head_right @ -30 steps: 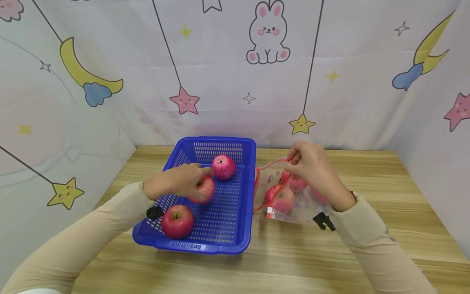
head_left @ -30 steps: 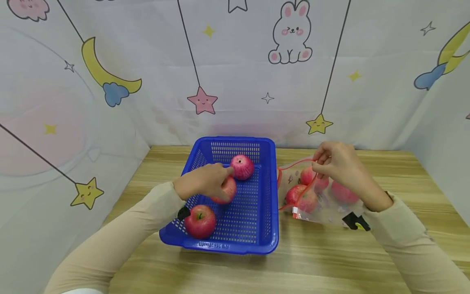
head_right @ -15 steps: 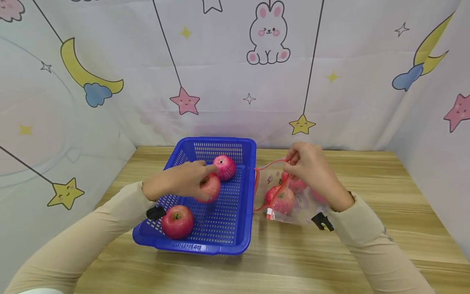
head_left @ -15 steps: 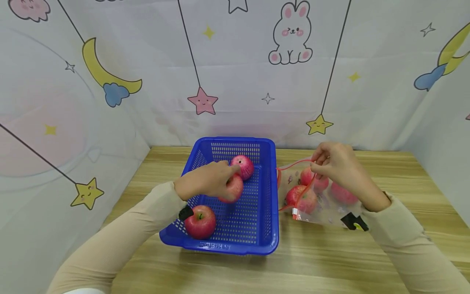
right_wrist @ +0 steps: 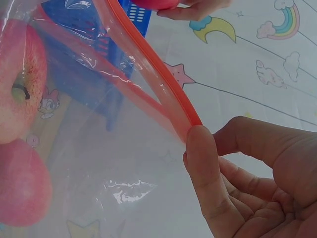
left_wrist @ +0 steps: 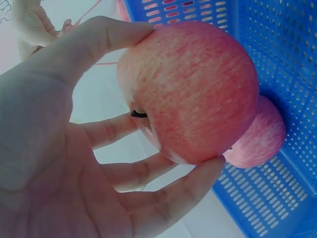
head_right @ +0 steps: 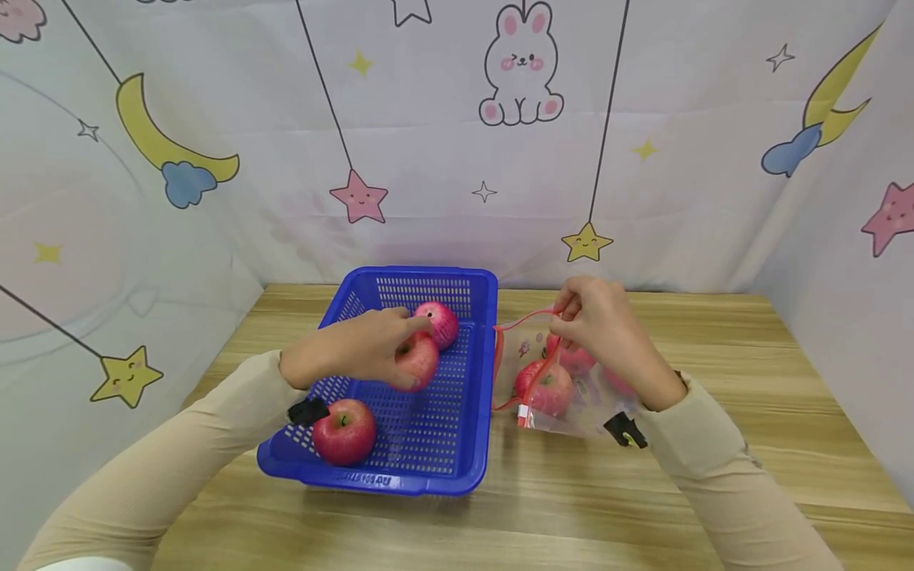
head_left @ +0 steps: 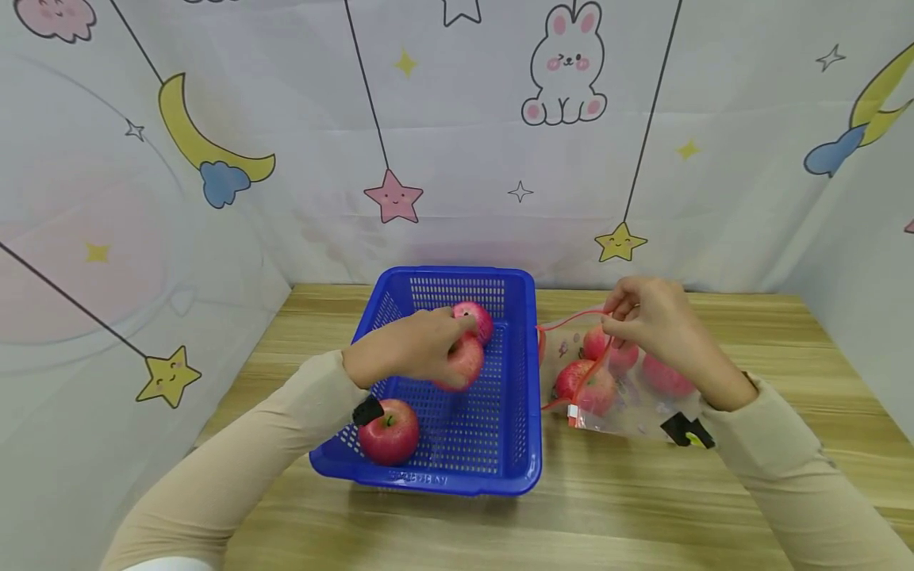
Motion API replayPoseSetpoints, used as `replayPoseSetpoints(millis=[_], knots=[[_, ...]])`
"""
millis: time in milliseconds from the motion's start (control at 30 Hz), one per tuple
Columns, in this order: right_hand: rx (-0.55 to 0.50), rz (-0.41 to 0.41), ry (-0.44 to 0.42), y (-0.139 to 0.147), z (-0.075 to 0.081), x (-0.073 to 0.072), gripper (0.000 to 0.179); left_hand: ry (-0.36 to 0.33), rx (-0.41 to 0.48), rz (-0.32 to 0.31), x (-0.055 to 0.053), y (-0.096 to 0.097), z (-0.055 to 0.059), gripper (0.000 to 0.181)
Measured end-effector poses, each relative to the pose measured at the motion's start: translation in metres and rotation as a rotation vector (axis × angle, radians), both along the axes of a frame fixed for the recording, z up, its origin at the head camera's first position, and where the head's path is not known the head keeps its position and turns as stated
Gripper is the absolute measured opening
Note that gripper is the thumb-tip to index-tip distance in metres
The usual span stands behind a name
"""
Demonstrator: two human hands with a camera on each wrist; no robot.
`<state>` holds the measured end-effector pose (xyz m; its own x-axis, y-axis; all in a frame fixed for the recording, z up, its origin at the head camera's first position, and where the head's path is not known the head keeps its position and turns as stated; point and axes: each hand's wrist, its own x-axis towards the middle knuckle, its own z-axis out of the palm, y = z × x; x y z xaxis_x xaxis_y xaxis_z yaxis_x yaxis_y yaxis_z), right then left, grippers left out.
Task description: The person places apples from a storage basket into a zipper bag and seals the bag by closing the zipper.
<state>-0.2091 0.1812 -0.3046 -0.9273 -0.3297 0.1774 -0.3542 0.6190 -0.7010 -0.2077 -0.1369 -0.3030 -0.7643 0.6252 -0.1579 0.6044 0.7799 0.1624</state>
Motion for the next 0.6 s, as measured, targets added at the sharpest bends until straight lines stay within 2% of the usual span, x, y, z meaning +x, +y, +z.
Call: replayPoseSetpoints(millis=[167,333,600], knots=[[-0.005,-0.003,-0.006,0.0,0.0,0.0,0.009,-0.022,0.014,0.004,0.0,0.005,0.002,0.061],[-0.01,-0.003,-0.003,0.0,0.0,0.0,0.009,0.001,0.032,-0.045,-0.001,0.011,0.006,0.058],[-0.014,-0.007,0.003,0.0,-0.001,-0.002,0.009,0.041,0.039,-0.089,-0.002,0.026,0.012,0.054]])
